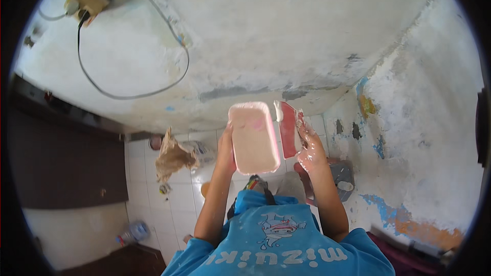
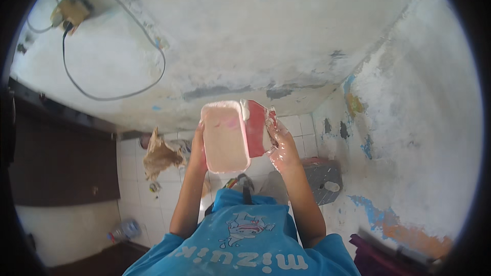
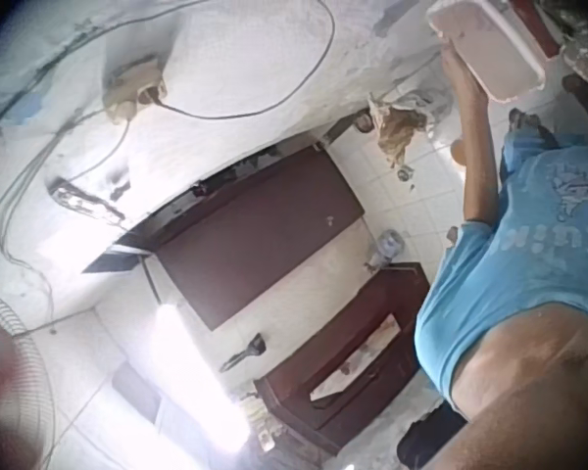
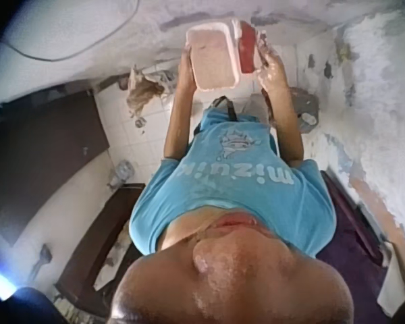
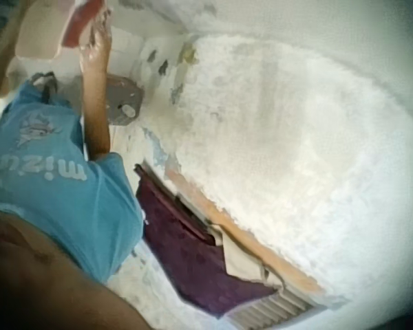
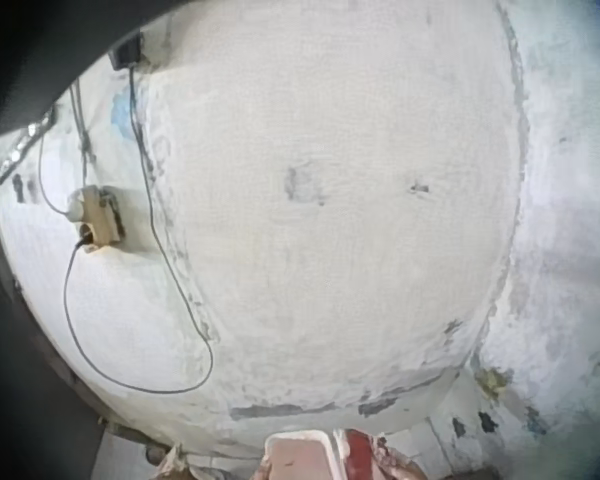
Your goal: The person applies plaster to the wall and corner using a scraper, repeatedly scooping plaster paste from a plastic container and spreading it across the wall surface.
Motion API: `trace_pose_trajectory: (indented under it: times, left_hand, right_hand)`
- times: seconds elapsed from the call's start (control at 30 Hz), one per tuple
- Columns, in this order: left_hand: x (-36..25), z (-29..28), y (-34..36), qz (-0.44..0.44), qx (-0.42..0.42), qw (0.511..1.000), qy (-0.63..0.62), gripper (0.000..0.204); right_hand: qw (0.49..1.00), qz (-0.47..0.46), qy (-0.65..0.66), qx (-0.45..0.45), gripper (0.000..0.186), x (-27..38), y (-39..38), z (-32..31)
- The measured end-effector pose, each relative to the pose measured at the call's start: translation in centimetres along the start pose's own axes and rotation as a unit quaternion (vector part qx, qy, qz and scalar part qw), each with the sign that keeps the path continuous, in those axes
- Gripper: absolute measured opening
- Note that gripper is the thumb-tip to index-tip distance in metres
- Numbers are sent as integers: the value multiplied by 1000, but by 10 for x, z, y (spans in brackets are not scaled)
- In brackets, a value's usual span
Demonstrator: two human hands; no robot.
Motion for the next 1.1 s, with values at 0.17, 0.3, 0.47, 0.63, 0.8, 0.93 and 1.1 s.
trace_pose_trajectory:
  times: [0.17, 0.3, 0.47, 0.63, 0.8, 0.93, 1.1]
  left_hand:
    - [-1, -27, 10, -49, 12, 998, -26, 56]
    - [-8, -31, 10, -55, 45, 997, -10, 56]
    - [-18, -47, 4, -44, 22, 999, 16, 58]
    - [-24, -66, -7, -34, -19, 999, 35, 62]
    - [-30, -89, -12, -11, -48, 997, 61, 63]
    - [-33, -103, -15, -33, -55, 997, 48, 62]
    - [-38, -88, -20, -36, -41, 996, 66, 65]
  right_hand:
    - [993, -51, 97, -50, 46, 28, 45, -21]
    - [974, -160, 71, -143, 43, 90, 84, -20]
    - [882, -421, -90, -192, 39, 151, 136, -14]
    - [744, -503, -258, -355, 41, 149, 161, 14]
    - [616, -603, -381, -334, 52, 98, 169, 83]
    - [724, -555, -331, -242, 51, 75, 150, 105]
    - [794, -500, -134, -320, 48, 140, 160, 33]
Point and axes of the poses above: each hand's wrist, its own y-axis towards the middle knuckle, its own z-axis out of the palm, x = y × z, the point moved 9 cm from there along y, towards the middle knuckle, and after that the axes turned 11 degrees about -x, right-handed, at the moved point
